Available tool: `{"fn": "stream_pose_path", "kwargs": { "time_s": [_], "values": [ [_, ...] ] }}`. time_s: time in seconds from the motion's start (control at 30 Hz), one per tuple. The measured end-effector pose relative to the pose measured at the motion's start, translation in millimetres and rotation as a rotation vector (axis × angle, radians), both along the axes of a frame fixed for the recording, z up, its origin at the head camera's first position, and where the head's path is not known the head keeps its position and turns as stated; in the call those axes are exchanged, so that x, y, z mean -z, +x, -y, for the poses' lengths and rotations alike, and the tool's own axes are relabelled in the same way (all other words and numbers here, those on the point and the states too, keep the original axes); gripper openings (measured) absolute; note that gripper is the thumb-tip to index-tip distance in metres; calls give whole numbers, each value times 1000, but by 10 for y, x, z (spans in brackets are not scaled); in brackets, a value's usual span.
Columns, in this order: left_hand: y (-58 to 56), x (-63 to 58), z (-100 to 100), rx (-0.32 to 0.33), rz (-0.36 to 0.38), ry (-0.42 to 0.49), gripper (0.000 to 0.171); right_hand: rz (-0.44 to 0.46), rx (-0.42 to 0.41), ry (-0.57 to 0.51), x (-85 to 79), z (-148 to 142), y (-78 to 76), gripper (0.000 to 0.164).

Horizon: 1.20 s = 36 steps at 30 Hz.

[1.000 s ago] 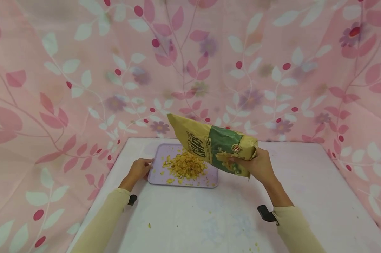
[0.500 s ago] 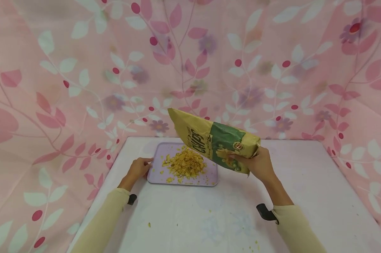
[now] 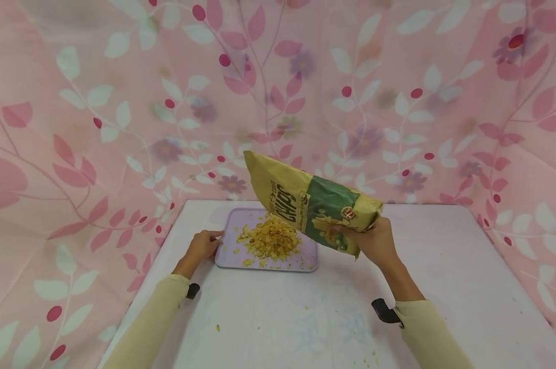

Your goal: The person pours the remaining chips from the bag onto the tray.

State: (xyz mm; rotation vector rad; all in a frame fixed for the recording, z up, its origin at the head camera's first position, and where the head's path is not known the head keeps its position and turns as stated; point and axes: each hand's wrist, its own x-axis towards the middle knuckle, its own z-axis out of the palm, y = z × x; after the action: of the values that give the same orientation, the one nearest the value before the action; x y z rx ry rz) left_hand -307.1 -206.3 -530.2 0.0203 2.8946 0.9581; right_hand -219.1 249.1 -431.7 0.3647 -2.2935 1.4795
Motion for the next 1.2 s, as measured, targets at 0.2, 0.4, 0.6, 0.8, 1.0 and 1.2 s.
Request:
{"fn": "stream_pose_path", "kwargs": {
  "time_s": [0.2, 0.4, 0.6, 0.8, 1.0, 1.2],
  "values": [
    [2, -17, 19, -20, 4, -15, 40, -9, -61, 181, 64, -4, -75, 41],
    [11, -11, 34, -29, 28, 9, 40, 34, -23, 91, -11, 21, -47, 42],
    [25, -1, 9, -40, 40, 10, 40, 23, -41, 153, -5, -6, -20, 41],
    [31, -14, -14, -36, 24, 9, 40, 6, -12, 147, -37, -53, -15, 41],
    [34, -22, -25, -25, 27, 12, 41, 35, -24, 99, -134, -55, 90, 47],
    [20, -19, -30, -31, 21, 10, 40, -17, -140, 182, -87, 39, 130, 42]
  ]
}}
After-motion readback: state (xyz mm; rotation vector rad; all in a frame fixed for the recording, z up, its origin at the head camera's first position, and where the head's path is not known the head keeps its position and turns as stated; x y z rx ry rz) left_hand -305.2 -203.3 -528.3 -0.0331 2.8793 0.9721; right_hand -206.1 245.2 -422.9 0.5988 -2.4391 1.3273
